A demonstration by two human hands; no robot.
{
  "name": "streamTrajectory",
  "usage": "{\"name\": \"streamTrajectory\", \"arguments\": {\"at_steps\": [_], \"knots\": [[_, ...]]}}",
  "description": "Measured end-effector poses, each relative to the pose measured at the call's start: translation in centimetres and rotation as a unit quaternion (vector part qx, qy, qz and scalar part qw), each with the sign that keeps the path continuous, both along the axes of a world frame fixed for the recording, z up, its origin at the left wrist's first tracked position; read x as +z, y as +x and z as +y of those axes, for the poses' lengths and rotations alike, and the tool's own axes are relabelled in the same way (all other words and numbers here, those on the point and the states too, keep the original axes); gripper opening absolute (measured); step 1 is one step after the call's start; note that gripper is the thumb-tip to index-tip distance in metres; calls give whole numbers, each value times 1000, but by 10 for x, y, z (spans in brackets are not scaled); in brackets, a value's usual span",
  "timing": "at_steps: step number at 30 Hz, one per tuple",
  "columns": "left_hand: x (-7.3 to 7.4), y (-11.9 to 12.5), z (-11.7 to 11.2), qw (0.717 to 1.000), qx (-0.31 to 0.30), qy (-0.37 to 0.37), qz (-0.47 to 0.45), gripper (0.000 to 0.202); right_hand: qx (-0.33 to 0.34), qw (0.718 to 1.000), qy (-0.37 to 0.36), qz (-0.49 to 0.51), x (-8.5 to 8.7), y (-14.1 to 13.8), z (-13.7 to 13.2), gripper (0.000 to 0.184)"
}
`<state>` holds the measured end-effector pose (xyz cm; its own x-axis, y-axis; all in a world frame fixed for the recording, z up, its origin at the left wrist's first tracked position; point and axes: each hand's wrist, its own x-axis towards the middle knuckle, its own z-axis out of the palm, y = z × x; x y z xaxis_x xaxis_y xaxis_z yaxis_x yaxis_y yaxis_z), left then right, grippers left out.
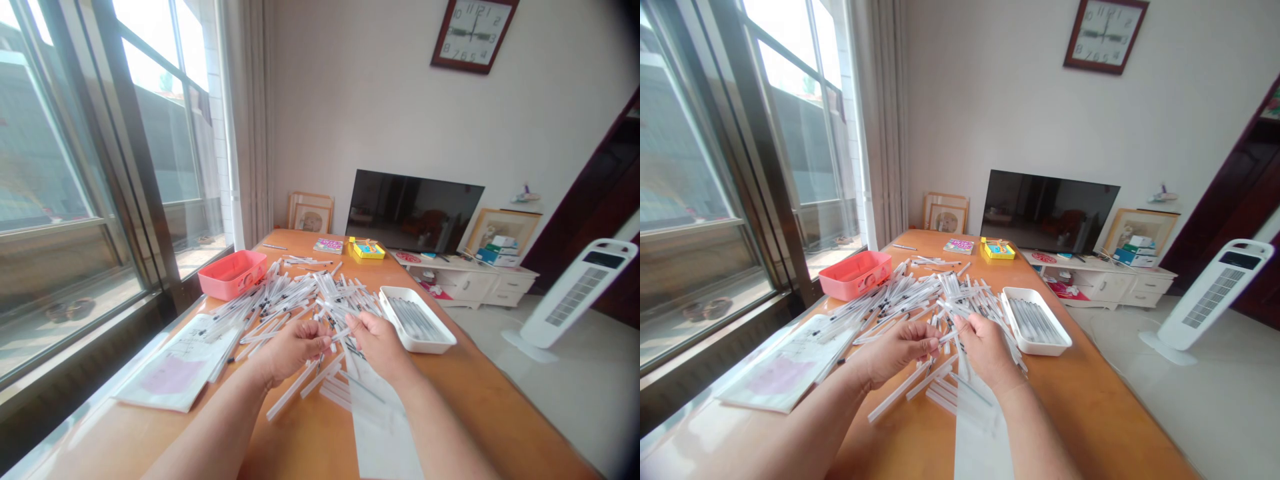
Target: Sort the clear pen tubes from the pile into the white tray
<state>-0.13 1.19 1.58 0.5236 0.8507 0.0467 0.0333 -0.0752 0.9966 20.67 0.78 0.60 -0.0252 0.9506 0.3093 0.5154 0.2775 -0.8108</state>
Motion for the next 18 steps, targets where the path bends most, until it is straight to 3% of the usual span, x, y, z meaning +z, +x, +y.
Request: {"name": "streamTrajectory", "arguments": {"at_steps": [11, 18], "knots": [[1, 1, -1, 1000, 9, -15, -13, 26, 31, 997, -21, 73, 3, -2, -1, 42], [4, 1, -3, 999, 26, 17, 14, 22, -4, 998, -27, 63, 1, -2, 0, 48]]}}
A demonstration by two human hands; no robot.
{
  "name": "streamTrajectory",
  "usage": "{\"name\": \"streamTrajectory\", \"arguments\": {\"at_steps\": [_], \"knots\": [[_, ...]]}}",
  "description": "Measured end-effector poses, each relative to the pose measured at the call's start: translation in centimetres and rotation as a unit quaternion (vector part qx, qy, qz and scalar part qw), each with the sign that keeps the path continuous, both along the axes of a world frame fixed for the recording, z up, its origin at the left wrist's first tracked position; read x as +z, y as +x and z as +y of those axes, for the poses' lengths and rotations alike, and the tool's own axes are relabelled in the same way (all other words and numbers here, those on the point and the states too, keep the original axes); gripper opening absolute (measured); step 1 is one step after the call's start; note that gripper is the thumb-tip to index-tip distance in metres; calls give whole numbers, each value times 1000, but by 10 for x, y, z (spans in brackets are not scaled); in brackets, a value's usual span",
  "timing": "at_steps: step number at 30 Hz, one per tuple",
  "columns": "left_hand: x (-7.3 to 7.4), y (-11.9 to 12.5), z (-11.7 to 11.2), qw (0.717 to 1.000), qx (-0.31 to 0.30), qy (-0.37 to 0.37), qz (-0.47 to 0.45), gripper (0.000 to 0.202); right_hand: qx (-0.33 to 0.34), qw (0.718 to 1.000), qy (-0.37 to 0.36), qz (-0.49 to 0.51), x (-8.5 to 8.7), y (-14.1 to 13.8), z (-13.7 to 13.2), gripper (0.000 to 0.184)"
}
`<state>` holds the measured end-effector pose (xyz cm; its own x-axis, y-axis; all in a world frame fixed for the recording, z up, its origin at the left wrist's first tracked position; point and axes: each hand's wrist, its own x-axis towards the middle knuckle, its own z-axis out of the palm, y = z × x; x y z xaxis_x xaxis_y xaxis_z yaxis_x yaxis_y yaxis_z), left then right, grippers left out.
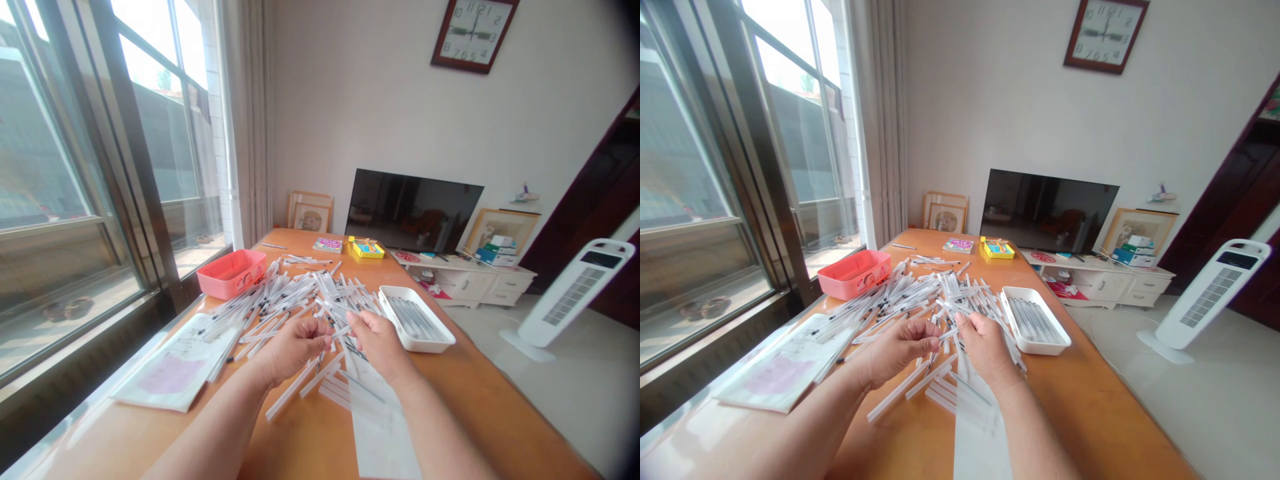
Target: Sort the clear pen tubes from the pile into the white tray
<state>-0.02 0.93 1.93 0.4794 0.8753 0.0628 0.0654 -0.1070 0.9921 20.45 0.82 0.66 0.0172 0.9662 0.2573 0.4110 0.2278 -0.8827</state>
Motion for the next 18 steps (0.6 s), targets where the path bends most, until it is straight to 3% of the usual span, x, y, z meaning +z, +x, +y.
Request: {"name": "streamTrajectory", "arguments": {"at_steps": [5, 10, 14, 18], "knots": [[2, 0, 0, 1000, 0, -13, -7, 23, 3, 998, -12, 65, 1, -2, 2, 51], [2, -1, 1, 999, 2, -32, -30, 26, 61, 984, -31, 164, 4, -2, 1, 43], [1, -2, 1, 999, -5, -37, -32, 29, 79, 980, -50, 174, 5, -2, -2, 35], [2, -1, 0, 1000, 7, -13, -13, 27, 55, 986, -50, 151, 2, -4, -1, 39]]}}
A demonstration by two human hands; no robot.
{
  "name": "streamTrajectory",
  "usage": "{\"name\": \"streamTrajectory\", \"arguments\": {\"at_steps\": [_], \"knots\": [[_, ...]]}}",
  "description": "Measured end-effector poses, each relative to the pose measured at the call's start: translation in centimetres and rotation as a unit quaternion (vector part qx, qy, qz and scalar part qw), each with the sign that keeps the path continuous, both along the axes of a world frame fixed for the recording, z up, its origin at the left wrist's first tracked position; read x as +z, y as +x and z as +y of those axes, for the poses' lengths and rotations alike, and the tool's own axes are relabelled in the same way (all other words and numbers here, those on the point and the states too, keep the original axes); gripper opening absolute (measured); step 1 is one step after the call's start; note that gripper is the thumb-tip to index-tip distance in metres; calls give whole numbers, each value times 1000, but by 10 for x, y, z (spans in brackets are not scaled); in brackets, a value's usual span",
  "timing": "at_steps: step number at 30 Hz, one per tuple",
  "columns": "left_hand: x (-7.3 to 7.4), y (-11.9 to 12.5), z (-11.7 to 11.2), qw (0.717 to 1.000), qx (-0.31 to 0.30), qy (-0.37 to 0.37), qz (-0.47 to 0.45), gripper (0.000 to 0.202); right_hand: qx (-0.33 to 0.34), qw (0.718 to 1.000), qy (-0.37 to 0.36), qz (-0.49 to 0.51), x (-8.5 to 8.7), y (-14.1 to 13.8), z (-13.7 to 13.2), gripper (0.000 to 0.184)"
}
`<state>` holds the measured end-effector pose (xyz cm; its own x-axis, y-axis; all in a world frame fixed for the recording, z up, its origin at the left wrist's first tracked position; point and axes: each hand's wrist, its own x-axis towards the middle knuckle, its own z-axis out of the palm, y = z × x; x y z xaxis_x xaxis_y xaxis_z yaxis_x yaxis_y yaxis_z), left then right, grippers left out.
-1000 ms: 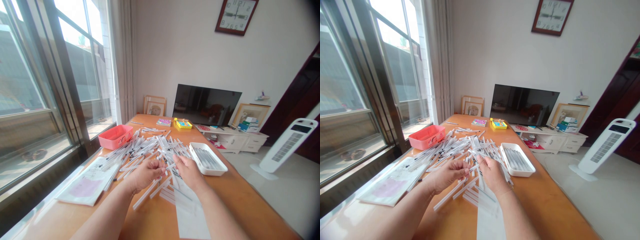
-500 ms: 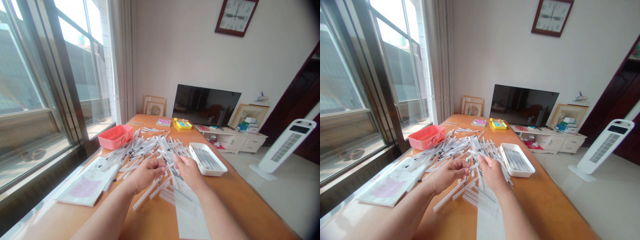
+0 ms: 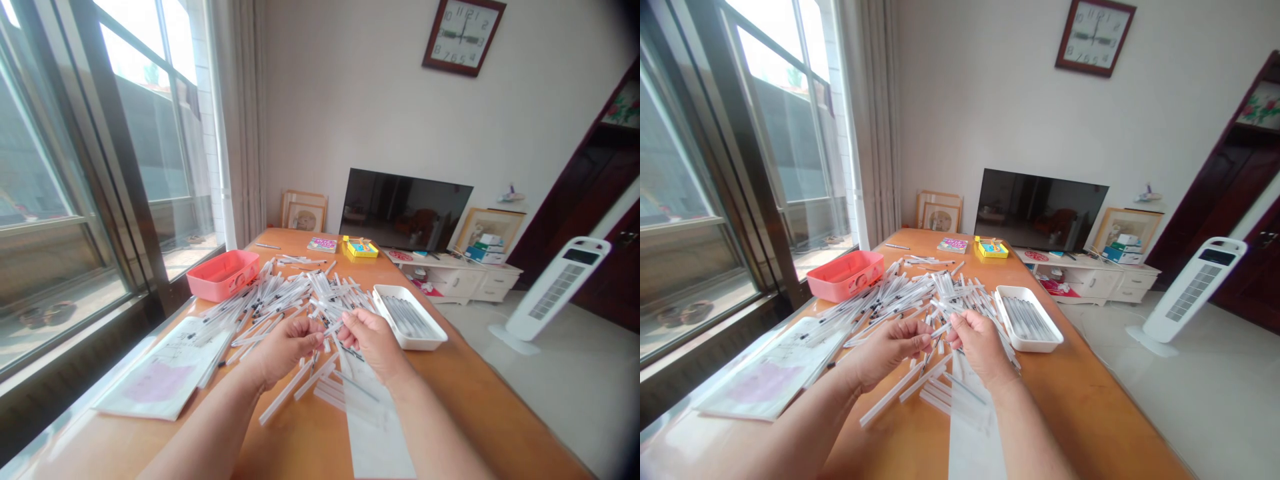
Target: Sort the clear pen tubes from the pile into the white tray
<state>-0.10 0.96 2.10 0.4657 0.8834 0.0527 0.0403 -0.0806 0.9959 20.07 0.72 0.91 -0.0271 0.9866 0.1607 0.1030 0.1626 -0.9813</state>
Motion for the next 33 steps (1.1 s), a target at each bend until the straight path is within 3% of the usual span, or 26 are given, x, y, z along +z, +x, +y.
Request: {"name": "streamTrajectory", "arguments": {"at_steps": [8, 13, 16, 21, 27, 33], "knots": [[-5, 9, 1, 995, 38, 84, 31, 27, -79, 996, 20, -23, -7, -8, 3, 43], [3, 6, -6, 997, -5, 18, 80, 43, -102, 994, 40, -7, -3, -5, 2, 42], [1, 5, -7, 996, -18, -21, 82, 47, -110, 993, 41, -6, -2, -5, 1, 43], [-14, 7, -1, 994, -8, 47, 94, 37, -106, 994, 35, -18, -4, -7, 1, 44], [-19, 13, 2, 985, 79, 118, 99, 27, -121, 993, 5, -4, -9, -8, 5, 45], [-10, 11, -1, 992, 56, 71, 89, 41, -131, 991, 15, 35, -6, -6, 5, 44]]}}
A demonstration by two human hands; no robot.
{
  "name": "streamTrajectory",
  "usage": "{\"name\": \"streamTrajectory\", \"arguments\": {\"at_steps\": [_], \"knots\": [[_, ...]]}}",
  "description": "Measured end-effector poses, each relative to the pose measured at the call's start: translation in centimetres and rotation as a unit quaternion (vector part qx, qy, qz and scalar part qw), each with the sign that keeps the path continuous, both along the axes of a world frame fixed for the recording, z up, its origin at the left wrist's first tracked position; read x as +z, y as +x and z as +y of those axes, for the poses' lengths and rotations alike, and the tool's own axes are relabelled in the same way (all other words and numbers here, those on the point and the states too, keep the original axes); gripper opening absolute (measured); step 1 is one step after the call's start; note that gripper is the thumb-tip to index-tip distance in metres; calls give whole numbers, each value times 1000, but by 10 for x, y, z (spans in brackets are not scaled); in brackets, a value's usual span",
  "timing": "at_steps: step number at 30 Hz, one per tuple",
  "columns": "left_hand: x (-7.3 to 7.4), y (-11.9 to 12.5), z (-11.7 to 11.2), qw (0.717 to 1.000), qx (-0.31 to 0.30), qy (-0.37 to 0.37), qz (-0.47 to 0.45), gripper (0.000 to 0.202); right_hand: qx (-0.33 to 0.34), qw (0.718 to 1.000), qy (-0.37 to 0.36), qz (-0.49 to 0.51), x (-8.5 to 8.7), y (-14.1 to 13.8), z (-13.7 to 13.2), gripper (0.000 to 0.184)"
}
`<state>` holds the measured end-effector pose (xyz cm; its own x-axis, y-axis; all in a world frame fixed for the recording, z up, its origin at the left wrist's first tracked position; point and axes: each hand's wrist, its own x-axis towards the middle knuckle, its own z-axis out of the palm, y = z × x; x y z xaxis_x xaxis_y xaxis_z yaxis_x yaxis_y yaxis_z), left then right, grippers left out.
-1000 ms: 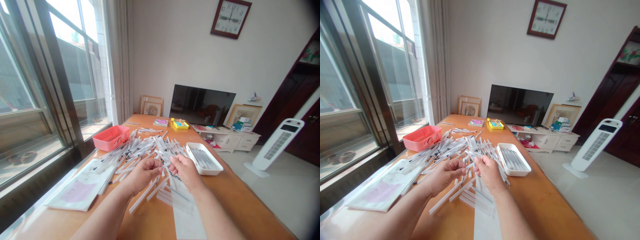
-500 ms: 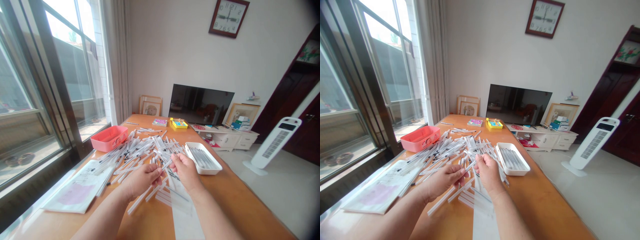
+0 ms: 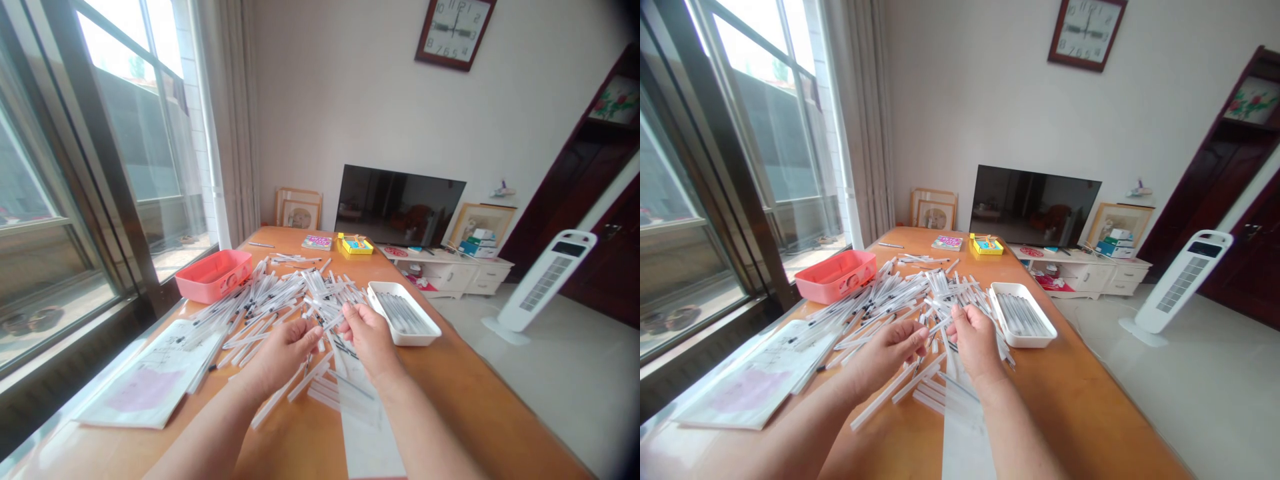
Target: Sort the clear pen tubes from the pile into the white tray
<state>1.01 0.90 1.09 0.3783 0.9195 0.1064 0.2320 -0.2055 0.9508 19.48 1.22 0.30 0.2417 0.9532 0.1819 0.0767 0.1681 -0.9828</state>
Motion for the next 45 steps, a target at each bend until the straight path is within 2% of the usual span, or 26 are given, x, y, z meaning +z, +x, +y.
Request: {"name": "streamTrajectory", "arguments": {"at_steps": [3, 5, 9, 13, 17, 22, 28, 30, 36, 38, 41, 45], "knots": [[1, -4, -1, 998, -16, -67, 2, 52, -9, 1000, 5, -4, 1, 1, -1, 45], [-1, -5, -1, 996, -29, -79, 0, 52, -10, 1000, 5, -4, 1, 1, -1, 46], [-5, -4, 1, 999, -26, -25, 11, 43, -3, 1000, 2, 9, -1, 1, 1, 45], [-5, -1, 2, 999, 18, 39, 1, 35, -7, 999, -10, 30, -5, 1, 4, 44], [-2, 2, 0, 998, 42, 54, -7, 31, 11, 998, -35, 56, -5, 4, 5, 44], [4, 2, 0, 1000, -5, -3, -17, 35, 58, 992, -30, 112, 5, 8, 3, 46], [9, -1, -4, 996, -49, -69, -21, 38, 71, 992, -36, 101, 9, 7, -1, 40], [6, -1, -3, 997, -50, -54, -13, 39, 60, 993, -34, 93, 7, 5, 0, 38], [-10, 2, 4, 998, 5, 58, 5, 36, 3, 998, -18, 59, 1, 2, 1, 39], [-13, 3, 5, 997, 14, 75, 8, 34, 0, 997, -20, 69, 1, 3, 2, 39], [-15, 5, 6, 999, 3, 44, -1, 36, 25, 994, -31, 105, 2, 4, 3, 40], [-8, 5, 3, 998, -21, -45, -41, 36, 54, 988, -41, 139, 4, 5, 3, 45]]}}
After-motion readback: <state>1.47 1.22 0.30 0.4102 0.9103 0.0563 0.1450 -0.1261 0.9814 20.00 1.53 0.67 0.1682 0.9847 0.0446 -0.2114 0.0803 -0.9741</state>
